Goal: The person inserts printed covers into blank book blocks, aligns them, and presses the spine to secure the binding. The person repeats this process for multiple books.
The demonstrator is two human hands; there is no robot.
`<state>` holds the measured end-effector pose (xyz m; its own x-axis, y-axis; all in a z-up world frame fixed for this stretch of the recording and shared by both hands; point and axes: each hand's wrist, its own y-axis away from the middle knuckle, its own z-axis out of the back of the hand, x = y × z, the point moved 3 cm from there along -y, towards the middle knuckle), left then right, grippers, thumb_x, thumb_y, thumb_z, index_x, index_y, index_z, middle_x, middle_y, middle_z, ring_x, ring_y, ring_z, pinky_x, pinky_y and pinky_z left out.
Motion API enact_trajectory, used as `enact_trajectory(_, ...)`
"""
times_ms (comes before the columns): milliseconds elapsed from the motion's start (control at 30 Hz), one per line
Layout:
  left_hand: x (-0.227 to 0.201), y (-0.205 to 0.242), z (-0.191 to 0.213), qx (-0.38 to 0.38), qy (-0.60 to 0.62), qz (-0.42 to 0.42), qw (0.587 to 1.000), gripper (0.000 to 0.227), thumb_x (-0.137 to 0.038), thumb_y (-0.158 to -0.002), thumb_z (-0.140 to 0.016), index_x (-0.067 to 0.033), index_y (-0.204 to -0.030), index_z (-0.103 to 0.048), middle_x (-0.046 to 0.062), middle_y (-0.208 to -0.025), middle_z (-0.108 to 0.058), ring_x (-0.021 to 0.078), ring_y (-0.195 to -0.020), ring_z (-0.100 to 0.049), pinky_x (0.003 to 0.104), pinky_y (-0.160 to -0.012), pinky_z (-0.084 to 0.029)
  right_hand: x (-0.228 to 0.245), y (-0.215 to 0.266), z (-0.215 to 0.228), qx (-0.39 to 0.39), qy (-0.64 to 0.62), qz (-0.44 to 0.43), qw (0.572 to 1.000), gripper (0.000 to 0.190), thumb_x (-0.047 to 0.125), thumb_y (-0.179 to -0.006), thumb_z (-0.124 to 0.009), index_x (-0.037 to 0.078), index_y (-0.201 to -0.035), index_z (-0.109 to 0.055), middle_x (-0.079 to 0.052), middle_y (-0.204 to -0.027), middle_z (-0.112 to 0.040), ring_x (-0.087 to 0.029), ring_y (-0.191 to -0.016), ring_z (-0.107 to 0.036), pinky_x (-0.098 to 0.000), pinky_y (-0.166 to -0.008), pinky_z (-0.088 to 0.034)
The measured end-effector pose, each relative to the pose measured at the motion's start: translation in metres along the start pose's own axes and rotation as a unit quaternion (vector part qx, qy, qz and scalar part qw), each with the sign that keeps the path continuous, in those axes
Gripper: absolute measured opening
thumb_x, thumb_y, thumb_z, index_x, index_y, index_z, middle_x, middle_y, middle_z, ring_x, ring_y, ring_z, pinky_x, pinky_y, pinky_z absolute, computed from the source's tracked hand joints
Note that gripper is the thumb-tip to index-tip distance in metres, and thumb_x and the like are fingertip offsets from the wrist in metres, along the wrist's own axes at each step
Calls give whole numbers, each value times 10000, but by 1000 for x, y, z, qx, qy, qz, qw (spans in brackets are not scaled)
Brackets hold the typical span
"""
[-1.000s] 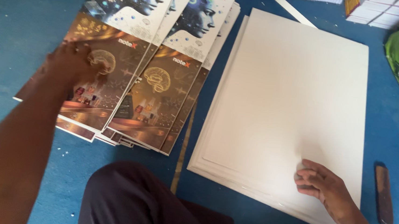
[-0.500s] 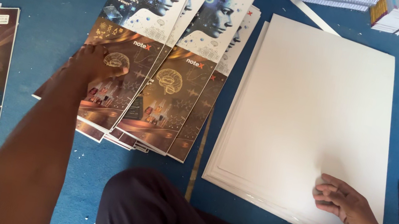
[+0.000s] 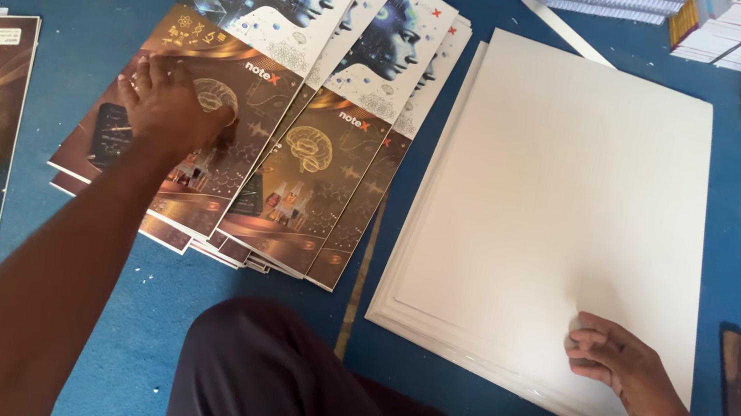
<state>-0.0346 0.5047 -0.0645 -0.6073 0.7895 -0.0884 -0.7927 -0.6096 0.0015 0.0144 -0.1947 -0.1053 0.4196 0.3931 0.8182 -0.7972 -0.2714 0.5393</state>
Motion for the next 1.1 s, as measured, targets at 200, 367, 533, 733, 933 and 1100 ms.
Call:
enact_trajectory(200,-35,16,3,-147,36,-67,986,635,-478,-1026,-535,95,-1294,-588,341,-1506,-440,459,-1435,-363,607,-1182,-218,1,1,-1,0,-2,0,1000,548,213,-928,-609,9,-1433,-552,-177,-1232,-688,-275,-1134,-684,-434,-976,-581)
enact_trajectory(367,-107,56,0,-97,239,-53,965,359,-340,-997,-549,-27,-987,-726,213,-993,-711,336,-904,-679,487,-840,-532,-7,-6,13,-30,51,-1,998,496,273,-976,-583,40,-1414,-588,-163,-1202,-704,-269,-1047,-699,-429,-904,-600)
enact_trajectory(533,-180,105,-7,-32,407,-148,901,225,-283,-852,-674,-67,-840,-734,92,-793,-742,227,-716,-712,389,-685,-554,-32,-17,61,-188,281,56,939,572,335,-954,-659,61,-1455,-643,-225,-1196,-732,-338,-1016,-675,-478,-1040,-498)
enact_trajectory(733,-248,148,-65,153,419,-134,885,275,-266,-890,-651,-79,-1034,-793,146,-986,-791,271,-917,-762,390,-846,-577,-66,-25,132,-342,408,71,844,994,479,-825,-820,-144,-1503,-447,-300,-1613,-360,-485,-1335,-468,-546,-1063,-430)
enact_trajectory(933,-267,196,-105,72,369,-133,917,389,-234,-877,-710,-4,-1190,-702,235,-1184,-664,368,-1083,-651,426,-929,-521,-91,-35,151,-269,469,-5,841,777,602,-916,-680,-143,-1123,-746,-253,-1502,-449,-389,-1343,-545,-476,-1125,-424)
enact_trajectory(1100,-265,206,-99,38,355,-161,920,405,-220,-885,-716,-6,-1227,-681,229,-1195,-622,383,-1084,-635,438,-935,-516,-84,-26,138,-234,407,-115,875,658,560,-965,-623,-40,-1192,-768,-252,-1090,-762,-372,-1155,-701,-474,-1040,-544)
